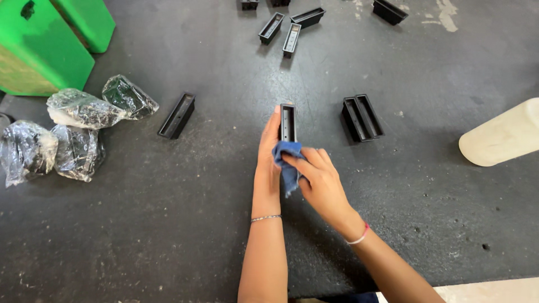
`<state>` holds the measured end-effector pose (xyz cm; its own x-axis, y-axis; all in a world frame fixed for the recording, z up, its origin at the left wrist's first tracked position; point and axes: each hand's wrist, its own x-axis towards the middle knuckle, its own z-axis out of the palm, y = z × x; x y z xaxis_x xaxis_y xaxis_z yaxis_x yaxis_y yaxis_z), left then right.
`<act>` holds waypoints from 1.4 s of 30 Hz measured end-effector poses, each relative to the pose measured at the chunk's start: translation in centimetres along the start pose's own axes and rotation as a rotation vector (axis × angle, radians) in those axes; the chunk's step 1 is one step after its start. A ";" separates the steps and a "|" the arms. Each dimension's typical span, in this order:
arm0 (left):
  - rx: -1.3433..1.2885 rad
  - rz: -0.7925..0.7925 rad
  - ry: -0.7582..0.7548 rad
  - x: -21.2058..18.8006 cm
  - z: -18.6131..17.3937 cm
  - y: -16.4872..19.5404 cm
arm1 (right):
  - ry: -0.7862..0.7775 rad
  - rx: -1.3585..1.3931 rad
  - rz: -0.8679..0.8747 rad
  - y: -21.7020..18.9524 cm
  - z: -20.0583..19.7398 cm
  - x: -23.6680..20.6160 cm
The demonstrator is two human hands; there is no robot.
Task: The person unwraps a black plastic part from a plastic bag and wipes it with a blue cloth. They then pick up a spray bottle and apply liquid to the cloth before continuing to wipe several similar black plastic parts one by one on a dark workbench.
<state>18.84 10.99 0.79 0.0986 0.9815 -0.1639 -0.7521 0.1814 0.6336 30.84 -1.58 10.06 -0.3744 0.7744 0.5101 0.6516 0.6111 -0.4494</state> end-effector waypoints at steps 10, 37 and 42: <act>0.077 0.173 -0.075 1.1 0.0 -1.5 | 0.280 -0.114 0.029 1.3 0.5 5.6; -0.006 0.406 0.135 -2.1 0.3 -0.4 | -0.088 0.078 0.316 5.0 -2.0 -5.2; -0.098 0.390 -0.067 -1.8 -0.4 0.0 | 0.082 -0.030 0.518 12.4 -6.7 -4.8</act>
<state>18.40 9.19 0.82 -0.1663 0.9779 0.1266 -0.7995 -0.2089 0.5632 45.14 1.19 6.92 0.0536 0.9576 0.2830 0.7566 0.1461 -0.6373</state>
